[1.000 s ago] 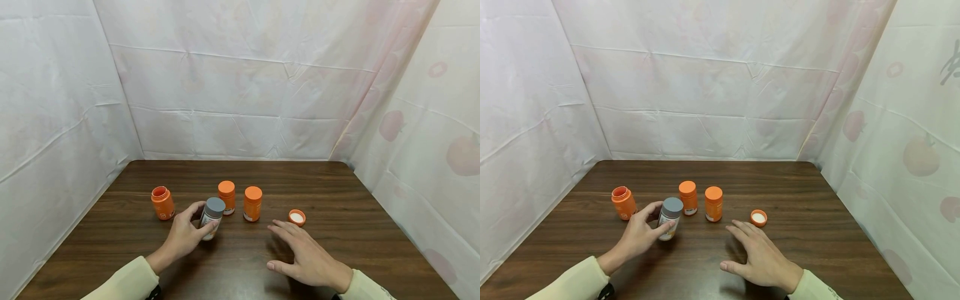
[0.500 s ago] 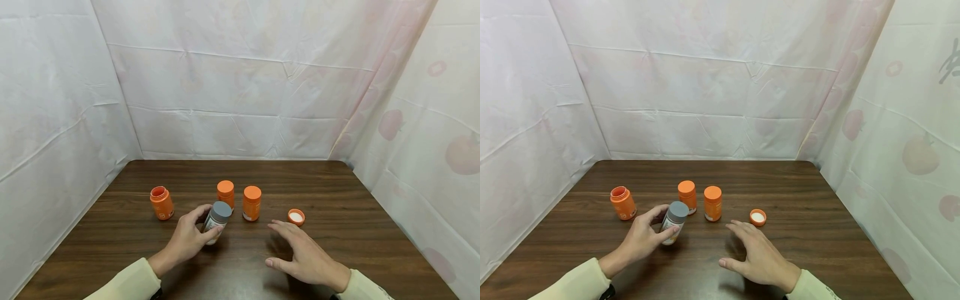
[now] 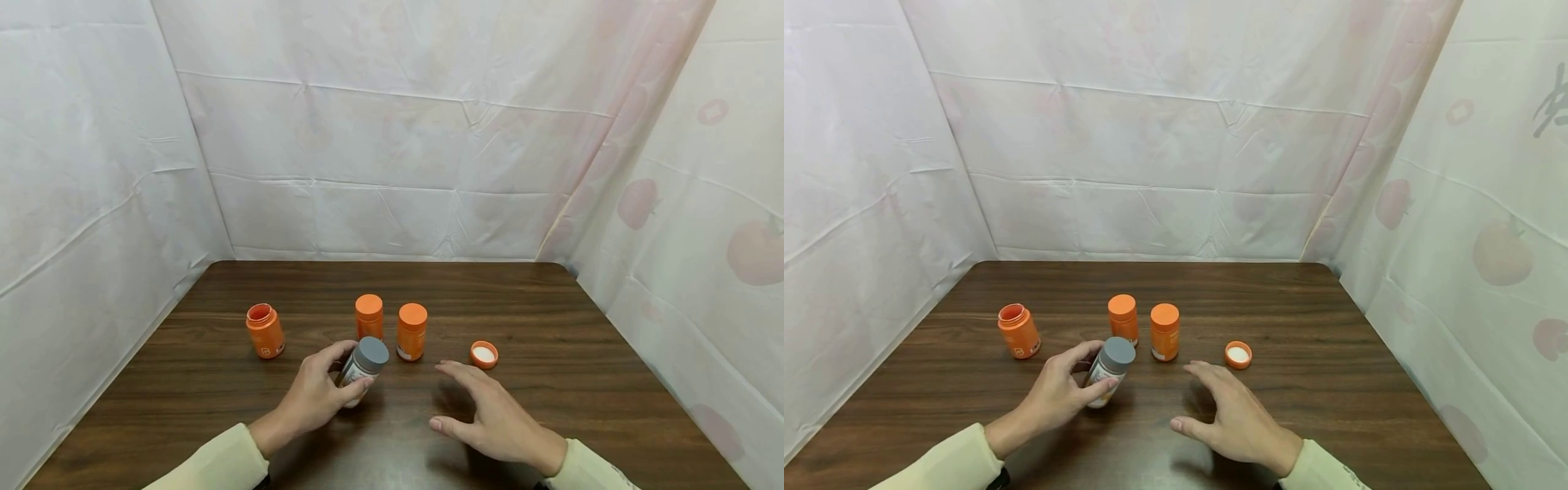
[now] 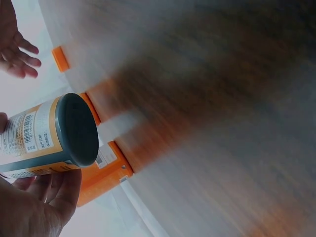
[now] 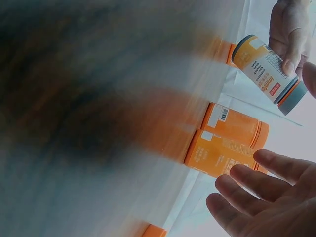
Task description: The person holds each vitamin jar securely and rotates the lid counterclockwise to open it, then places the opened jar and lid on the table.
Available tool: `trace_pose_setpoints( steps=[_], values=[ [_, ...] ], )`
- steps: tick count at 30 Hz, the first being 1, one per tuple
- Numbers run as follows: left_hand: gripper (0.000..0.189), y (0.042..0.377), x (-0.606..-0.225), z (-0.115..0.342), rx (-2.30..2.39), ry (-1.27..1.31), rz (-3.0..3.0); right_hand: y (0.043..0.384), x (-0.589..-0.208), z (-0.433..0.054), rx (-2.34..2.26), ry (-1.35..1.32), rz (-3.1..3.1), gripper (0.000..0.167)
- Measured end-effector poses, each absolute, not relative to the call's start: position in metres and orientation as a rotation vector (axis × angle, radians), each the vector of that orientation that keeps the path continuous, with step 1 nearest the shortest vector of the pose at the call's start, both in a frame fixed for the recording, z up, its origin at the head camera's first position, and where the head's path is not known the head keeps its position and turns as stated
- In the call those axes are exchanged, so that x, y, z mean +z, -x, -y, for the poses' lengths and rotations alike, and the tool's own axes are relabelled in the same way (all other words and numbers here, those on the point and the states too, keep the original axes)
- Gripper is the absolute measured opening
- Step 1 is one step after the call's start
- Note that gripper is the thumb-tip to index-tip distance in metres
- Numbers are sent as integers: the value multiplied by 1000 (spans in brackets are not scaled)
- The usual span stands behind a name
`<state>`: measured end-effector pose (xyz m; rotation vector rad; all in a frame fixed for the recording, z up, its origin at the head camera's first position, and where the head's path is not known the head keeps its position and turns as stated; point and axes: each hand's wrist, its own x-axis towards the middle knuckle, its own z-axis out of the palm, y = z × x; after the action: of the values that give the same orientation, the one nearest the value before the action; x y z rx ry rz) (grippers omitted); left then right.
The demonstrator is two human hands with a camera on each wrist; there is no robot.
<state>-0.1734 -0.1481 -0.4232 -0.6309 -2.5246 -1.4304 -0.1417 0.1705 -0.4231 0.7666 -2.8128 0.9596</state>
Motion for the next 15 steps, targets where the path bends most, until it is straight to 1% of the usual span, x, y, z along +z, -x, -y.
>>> trace_pose_setpoints(
  steps=[15],
  values=[
    [52, 169, -425, 139, -1410, 739, 2528, 143, -426, -166, 1038, -817, 2719, 69]
  ],
)
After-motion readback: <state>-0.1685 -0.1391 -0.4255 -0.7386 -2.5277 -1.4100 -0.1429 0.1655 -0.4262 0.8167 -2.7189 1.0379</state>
